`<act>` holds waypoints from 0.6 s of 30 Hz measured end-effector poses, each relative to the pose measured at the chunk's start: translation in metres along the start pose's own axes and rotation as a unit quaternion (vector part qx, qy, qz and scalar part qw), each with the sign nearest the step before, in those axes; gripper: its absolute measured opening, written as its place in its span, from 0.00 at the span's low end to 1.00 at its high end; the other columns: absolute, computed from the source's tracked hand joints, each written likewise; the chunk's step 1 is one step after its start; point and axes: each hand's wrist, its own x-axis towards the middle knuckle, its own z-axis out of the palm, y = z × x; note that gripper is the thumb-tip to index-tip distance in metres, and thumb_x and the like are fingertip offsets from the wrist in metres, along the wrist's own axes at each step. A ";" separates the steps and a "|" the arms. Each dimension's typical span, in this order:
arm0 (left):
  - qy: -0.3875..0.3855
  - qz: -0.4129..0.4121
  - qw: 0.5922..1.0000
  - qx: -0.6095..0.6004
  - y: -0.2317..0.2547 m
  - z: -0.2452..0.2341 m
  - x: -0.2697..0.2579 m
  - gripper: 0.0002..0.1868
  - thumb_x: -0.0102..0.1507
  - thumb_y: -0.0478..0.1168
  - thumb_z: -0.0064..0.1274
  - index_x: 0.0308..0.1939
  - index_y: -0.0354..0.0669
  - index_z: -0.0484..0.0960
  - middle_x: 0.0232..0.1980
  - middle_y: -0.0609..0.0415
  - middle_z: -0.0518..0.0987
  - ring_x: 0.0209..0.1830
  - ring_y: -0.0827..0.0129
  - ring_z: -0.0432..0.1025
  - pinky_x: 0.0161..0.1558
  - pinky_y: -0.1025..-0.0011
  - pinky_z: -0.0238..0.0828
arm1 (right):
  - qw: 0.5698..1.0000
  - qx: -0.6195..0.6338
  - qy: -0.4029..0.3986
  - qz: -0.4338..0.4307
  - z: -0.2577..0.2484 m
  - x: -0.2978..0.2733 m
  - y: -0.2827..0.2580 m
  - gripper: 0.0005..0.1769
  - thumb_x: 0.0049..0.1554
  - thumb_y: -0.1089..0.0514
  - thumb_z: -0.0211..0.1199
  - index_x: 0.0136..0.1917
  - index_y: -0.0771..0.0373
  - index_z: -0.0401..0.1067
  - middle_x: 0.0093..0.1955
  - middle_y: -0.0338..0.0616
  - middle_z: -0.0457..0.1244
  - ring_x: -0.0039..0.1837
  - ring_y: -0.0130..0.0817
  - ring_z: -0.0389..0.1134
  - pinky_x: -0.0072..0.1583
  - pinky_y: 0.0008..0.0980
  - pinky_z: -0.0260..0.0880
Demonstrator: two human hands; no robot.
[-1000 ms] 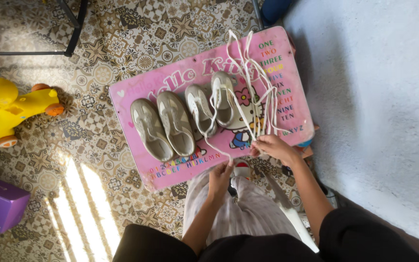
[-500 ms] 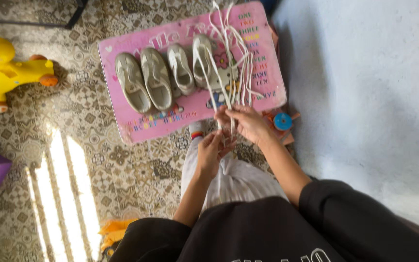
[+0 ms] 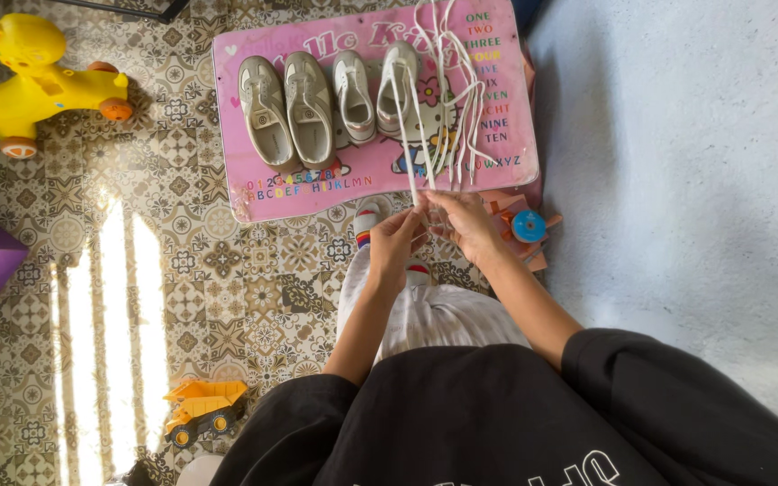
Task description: The person threads white shoelaces through the eyelets of two pairs of shoes placed on a pink Hello Kitty mat. They pull the laces through each eyelet and tie the ends into knots.
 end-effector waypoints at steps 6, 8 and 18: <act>-0.037 0.011 0.999 0.016 -0.008 0.000 0.003 0.13 0.69 0.43 0.56 0.38 0.35 0.86 0.32 0.59 0.79 0.28 0.81 0.70 0.35 0.77 0.70 | 0.995 0.031 -0.052 0.081 0.000 0.000 0.005 0.16 0.57 0.47 0.62 0.52 0.58 0.79 0.45 0.32 0.72 0.45 0.24 0.71 0.47 0.33 0.70; -0.024 -0.011 0.999 0.026 -0.006 -0.002 0.006 0.13 0.68 0.43 0.55 0.37 0.36 0.85 0.32 0.59 0.80 0.29 0.81 0.72 0.36 0.77 0.74 | 0.994 0.030 -0.057 0.083 0.001 0.005 0.005 0.15 0.59 0.48 0.61 0.52 0.58 0.79 0.44 0.34 0.71 0.44 0.26 0.70 0.46 0.34 0.70; 0.017 0.084 0.991 0.098 0.024 -0.023 0.052 0.14 0.73 0.38 0.48 0.40 0.33 0.84 0.37 0.50 0.78 0.35 0.70 0.68 0.41 0.72 0.65 | 0.987 -0.147 0.005 -0.056 -0.012 0.038 0.006 0.15 0.64 0.52 0.58 0.56 0.60 0.79 0.39 0.38 0.72 0.39 0.28 0.74 0.42 0.26 0.78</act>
